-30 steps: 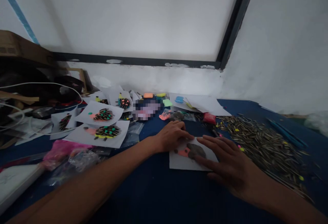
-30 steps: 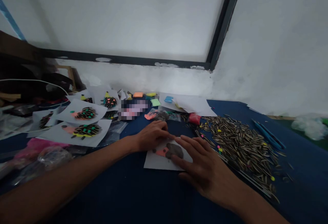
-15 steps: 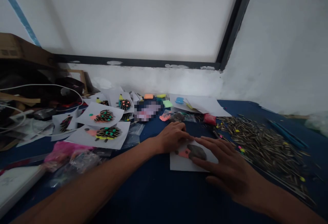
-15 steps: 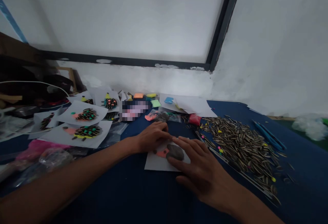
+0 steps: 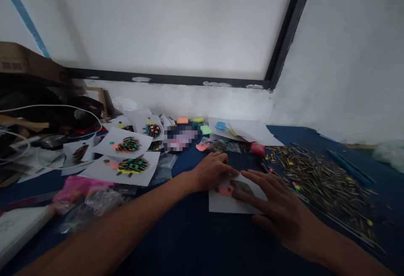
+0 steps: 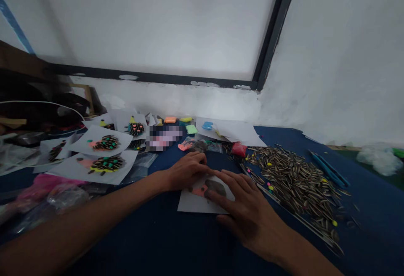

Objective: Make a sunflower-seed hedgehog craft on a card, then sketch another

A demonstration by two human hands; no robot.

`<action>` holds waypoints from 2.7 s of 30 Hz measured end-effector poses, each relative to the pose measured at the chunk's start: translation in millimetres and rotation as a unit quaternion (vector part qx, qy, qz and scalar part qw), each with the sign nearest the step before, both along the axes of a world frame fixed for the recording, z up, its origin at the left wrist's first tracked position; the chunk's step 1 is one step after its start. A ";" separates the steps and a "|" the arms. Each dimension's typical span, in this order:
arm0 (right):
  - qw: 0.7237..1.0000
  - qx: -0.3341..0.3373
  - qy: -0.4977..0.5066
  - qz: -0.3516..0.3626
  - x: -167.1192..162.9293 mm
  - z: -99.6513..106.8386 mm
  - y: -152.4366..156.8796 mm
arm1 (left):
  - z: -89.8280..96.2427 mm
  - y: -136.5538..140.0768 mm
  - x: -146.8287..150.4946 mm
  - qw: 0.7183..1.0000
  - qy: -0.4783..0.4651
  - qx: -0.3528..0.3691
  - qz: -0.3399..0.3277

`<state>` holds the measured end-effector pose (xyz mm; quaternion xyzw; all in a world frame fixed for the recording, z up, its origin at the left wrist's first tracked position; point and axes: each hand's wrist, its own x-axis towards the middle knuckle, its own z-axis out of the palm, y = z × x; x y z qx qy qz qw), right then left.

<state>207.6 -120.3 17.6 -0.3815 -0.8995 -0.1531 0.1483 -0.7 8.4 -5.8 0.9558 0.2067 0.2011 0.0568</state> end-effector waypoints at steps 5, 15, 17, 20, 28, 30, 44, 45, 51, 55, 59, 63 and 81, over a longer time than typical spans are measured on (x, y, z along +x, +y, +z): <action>0.999 0.002 -0.007 -0.035 1.0 -4.8 3.8 | 2.2 -1.4 0.2 1.000 -0.001 -0.005 0.002; 0.994 -0.002 0.086 -0.065 -5.1 -5.5 15.0 | 0.6 -0.6 0.3 1.000 -0.012 0.000 -0.002; 0.990 -0.006 0.115 -0.075 -9.9 -2.9 22.9 | 1.6 -0.8 -0.1 1.000 -0.008 0.002 -0.003; 0.988 -0.030 0.120 -0.087 -19.3 -0.1 32.9 | 3.7 -1.8 -0.4 1.000 0.000 -0.006 0.000; 0.987 -0.026 0.131 -0.085 -28.1 -17.3 37.8 | 3.0 -1.2 0.8 1.000 -0.012 -0.009 0.008; 0.988 -0.034 0.125 -0.080 -27.7 -17.6 37.5 | 2.4 -0.8 0.8 1.000 -0.009 -0.011 0.007; 0.996 -0.019 0.080 -0.044 -28.9 -9.2 36.9 | -2.2 1.2 0.8 1.000 -0.021 0.018 -0.001; 0.996 -0.020 0.077 -0.042 -28.6 -9.0 36.8 | -1.9 1.2 0.8 1.000 -0.019 0.019 -0.001; 0.994 -0.030 0.090 -0.059 -25.7 -8.8 35.6 | -0.8 0.9 0.4 1.000 -0.010 0.011 0.002; 0.993 -0.042 0.087 -0.064 -23.0 -5.6 33.3 | -4.2 2.2 0.3 1.000 -0.023 0.016 -0.003; 0.995 -0.024 0.080 -0.048 -22.9 -1.5 31.0 | -6.9 4.0 0.4 0.999 -0.029 0.021 -0.002; 0.997 -0.019 0.075 -0.029 -23.9 -0.6 30.7 | -4.6 3.5 0.2 1.000 -0.022 0.021 -0.006; 0.993 -0.024 0.106 -0.053 -14.1 -15.4 36.2 | 3.5 -1.0 -0.8 1.000 -0.004 0.004 -0.005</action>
